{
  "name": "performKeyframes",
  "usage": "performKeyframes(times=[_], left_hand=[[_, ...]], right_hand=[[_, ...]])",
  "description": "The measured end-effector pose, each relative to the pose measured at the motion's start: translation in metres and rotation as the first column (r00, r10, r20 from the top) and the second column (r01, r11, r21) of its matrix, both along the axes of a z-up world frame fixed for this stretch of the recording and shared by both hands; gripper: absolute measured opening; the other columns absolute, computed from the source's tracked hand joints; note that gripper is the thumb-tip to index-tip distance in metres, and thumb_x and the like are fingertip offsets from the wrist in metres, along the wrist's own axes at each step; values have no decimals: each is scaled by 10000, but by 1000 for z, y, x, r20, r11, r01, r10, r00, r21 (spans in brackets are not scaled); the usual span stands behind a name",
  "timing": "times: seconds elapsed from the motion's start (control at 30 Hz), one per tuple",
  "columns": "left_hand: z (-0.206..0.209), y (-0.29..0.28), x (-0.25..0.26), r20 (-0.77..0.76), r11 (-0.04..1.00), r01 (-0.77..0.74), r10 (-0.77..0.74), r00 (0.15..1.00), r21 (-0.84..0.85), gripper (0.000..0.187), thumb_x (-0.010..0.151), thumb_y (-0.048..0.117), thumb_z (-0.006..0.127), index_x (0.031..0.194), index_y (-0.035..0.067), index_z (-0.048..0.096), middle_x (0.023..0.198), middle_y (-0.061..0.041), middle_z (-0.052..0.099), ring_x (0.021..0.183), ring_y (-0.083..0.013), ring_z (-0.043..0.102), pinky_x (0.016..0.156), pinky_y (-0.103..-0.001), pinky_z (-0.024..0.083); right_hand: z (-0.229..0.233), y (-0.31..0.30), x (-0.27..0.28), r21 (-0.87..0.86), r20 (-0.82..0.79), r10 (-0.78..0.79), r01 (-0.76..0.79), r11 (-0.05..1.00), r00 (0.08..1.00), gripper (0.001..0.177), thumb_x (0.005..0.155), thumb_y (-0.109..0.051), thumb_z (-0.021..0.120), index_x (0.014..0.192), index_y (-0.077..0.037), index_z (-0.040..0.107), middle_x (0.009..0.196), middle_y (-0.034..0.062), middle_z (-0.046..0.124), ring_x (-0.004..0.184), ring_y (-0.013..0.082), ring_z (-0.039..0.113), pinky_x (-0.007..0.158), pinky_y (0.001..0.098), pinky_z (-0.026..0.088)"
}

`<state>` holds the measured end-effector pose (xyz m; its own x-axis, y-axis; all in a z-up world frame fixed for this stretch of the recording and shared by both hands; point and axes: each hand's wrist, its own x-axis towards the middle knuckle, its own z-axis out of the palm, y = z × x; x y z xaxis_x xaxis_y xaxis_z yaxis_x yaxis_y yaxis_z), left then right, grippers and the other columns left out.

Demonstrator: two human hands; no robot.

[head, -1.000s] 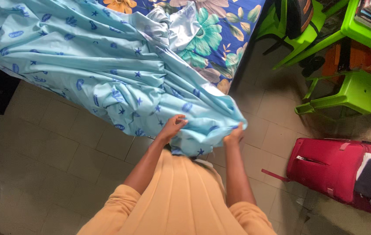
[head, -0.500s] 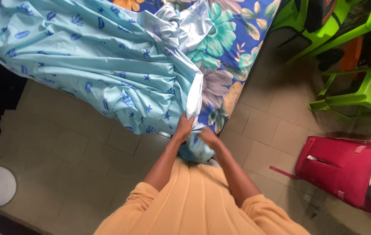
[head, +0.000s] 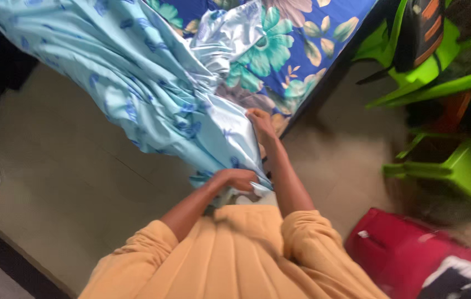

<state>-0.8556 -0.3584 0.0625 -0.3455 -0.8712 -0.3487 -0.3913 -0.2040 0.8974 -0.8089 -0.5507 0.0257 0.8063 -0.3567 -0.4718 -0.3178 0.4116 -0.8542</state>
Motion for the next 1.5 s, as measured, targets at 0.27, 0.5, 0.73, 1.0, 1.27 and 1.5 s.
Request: performKeyframes(times=[0.27, 0.5, 0.73, 1.0, 1.27, 1.5], left_hand=[[-8, -26, -51, 39, 808, -576, 576, 817, 123, 728, 941, 465, 772, 1443, 3, 516, 1456, -213, 530, 1323, -328, 506, 1083, -416, 395], [-21, -76, -54, 164, 227, -971, 963, 213, -71, 942, 874, 490, 774, 1525, -48, 358, 1506, -271, 455, 1357, -379, 506, 1091, -421, 432], [-22, -81, -28, 88, -93, -994, 991, -98, -51, 342, 844, 214, 717, 1064, -48, 718, 878, -158, 760, 780, -248, 722, 710, -410, 571], [-18, -67, -57, 186, 148, -956, 977, 102, -254, 270, 804, 252, 736, 899, 1, 704, 826, -212, 712, 772, -373, 711, 691, -476, 549], [28, -65, -63, 236, 445, -842, 892, 386, -304, 272, 744, 265, 705, 830, 7, 710, 910, -273, 691, 893, -454, 660, 798, -525, 531], [47, -65, -26, 200, 579, -783, 815, 545, -228, 311, 770, 283, 665, 805, -25, 640, 837, -267, 658, 779, -398, 645, 718, -490, 512]], right_hand=[[-28, -103, -97, 325, 125, -527, 467, 822, 841, 214, 959, -145, 611, 1111, -18, 691, 1022, 84, 705, 940, 215, 682, 879, 398, 572], [-11, -57, -186, 278, -194, -218, 267, 923, 956, 247, 991, -237, 515, 1003, -59, 685, 856, 91, 664, 749, 246, 623, 644, 419, 504], [15, -1, -196, 377, -89, 377, -320, 869, 922, 318, 1007, -327, 473, 905, -75, 637, 803, 69, 673, 724, 211, 686, 697, 393, 582], [2, -55, -143, 20, -168, 163, -162, 987, 972, 322, 1005, -363, 597, 1101, -57, 625, 855, 23, 665, 684, 133, 635, 555, 298, 527], [-10, -25, -60, -480, 59, 272, -211, 852, 961, 689, 804, -319, 870, 1280, 11, 497, 1075, 138, 647, 915, 260, 696, 753, 379, 565], [-15, -39, -19, -232, -191, 227, -269, 935, 955, 252, 845, -247, 675, 954, -21, 703, 760, 47, 733, 780, 271, 738, 645, 414, 541]])
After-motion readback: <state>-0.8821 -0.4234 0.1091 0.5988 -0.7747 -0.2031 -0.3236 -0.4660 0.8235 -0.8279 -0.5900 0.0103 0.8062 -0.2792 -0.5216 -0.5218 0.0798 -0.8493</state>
